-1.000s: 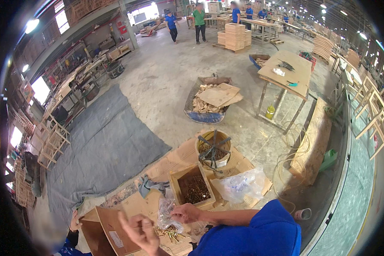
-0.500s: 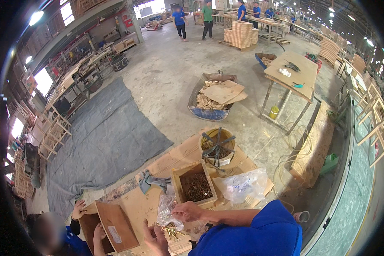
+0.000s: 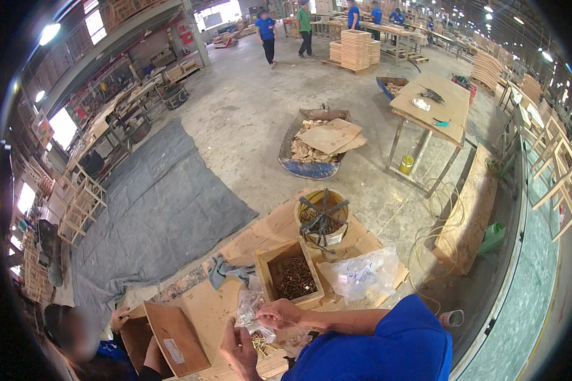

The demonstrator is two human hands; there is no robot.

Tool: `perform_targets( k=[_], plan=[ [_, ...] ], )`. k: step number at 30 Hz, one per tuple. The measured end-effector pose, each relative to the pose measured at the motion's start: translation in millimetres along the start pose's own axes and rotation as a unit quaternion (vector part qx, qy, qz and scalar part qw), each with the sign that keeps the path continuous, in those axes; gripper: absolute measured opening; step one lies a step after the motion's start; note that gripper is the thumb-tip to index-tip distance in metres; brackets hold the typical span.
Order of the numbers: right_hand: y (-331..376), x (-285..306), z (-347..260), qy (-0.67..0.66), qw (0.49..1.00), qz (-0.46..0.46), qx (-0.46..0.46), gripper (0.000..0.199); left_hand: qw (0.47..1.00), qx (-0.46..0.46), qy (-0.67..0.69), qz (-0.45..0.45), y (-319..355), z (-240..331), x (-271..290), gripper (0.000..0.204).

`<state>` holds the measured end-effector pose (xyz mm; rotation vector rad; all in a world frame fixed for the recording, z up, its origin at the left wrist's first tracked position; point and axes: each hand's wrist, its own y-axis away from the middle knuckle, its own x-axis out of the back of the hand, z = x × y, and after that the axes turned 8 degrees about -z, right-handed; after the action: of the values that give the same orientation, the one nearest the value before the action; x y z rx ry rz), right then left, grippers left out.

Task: The person sorts small metal hardware components, such as screws and washers, from a plastic bag into a wooden box. The person works alongside two other individuals at a table in a workshop, picking up items one by one and placing them into the container.

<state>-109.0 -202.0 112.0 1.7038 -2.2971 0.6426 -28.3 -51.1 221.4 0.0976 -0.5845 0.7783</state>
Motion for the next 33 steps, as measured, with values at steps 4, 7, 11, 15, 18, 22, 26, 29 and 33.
perform_targets(
  k=[4, 7, 11, 15, 18, 22, 26, 29, 33],
  plan=[
    [0, 0, 0, 0.01, 1.0, -0.001, 0.005, 0.021, 1.0, -0.005, -0.006, -0.003, 1, -3, 0, 0.029],
    [1, 1, 1, 0.016, 1.0, -0.001, 0.004, 0.02, 1.0, 0.012, -0.001, -0.021, 1, -1, 2, 0.029],
    [1, 1, 0, 0.012, 1.0, 0.002, 0.004, 0.02, 1.0, 0.0, -0.003, -0.005, 1, -2, 2, 0.027],
    [0, -1, -1, -0.013, 1.0, 0.007, -0.002, 0.019, 1.0, -0.023, -0.015, 0.011, 1, -9, 0, 0.026],
    [0, -1, 0, 0.0, 1.0, 0.005, -0.003, 0.019, 0.998, -0.021, -0.05, -0.017, 1, -3, 7, 0.031],
    [2, -3, 2, -0.001, 1.0, 0.011, -0.005, 0.019, 0.996, 0.008, -0.083, -0.039, 2, 0, 9, 0.03],
    [4, -3, 5, 0.01, 1.0, 0.016, 0.003, 0.02, 0.994, -0.032, -0.101, -0.017, 4, -6, 6, 0.03],
    [4, 1, 1, 0.003, 1.0, 0.013, -0.001, 0.02, 0.993, -0.028, -0.116, -0.026, 5, -11, 5, 0.033],
    [-3, -4, 3, -0.006, 1.0, -0.02, -0.01, 0.02, 0.997, 0.001, -0.08, -0.019, 8, -9, 10, 0.033]
  ],
)
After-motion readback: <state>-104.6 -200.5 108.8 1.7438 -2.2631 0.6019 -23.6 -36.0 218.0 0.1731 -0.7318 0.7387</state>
